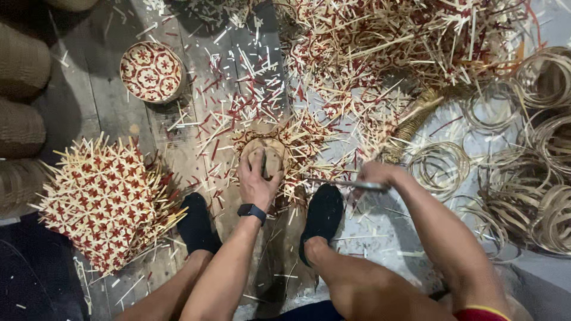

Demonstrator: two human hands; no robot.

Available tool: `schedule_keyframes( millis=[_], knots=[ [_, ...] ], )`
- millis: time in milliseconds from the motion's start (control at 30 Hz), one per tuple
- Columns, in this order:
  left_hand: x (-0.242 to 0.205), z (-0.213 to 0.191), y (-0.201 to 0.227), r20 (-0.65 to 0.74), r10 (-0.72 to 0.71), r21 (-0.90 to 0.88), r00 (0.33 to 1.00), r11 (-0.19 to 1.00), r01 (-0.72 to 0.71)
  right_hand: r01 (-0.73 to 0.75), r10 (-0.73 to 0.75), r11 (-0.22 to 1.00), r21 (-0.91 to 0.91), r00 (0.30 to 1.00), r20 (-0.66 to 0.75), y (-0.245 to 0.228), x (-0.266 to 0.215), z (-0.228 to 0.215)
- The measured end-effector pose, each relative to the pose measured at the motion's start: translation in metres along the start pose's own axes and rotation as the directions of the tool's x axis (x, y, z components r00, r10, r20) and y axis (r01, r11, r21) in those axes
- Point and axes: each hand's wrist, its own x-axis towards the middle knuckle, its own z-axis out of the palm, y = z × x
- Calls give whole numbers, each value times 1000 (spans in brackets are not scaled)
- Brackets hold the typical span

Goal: The person is assembling woven bamboo lids by hand and using shears, fitting a circular woven panel into a wooden frame and trimming the excess bamboo strips from the edges.

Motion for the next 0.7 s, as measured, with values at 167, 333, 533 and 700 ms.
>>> schedule_keyframes(
  millis=[167, 333, 533, 700],
  knots=[
    [5, 2, 15, 34, -192, 3, 981, 981, 192, -52, 85, 992, 114, 946, -313, 44, 55, -67],
    [13, -2, 8, 118, -54, 79, 992, 996, 45, 11, 273, 815, 580, 875, -400, 58, 42, -24],
    [7, 0, 4, 125, -17, 56, 992, 998, 10, 347, -72, 845, 407, 828, -556, -12, -23, 77],
    [-2, 8, 19, 102, -122, 69, 987, 991, 116, 365, -209, 926, 95, 706, -677, -70, -39, 82]
  ],
)
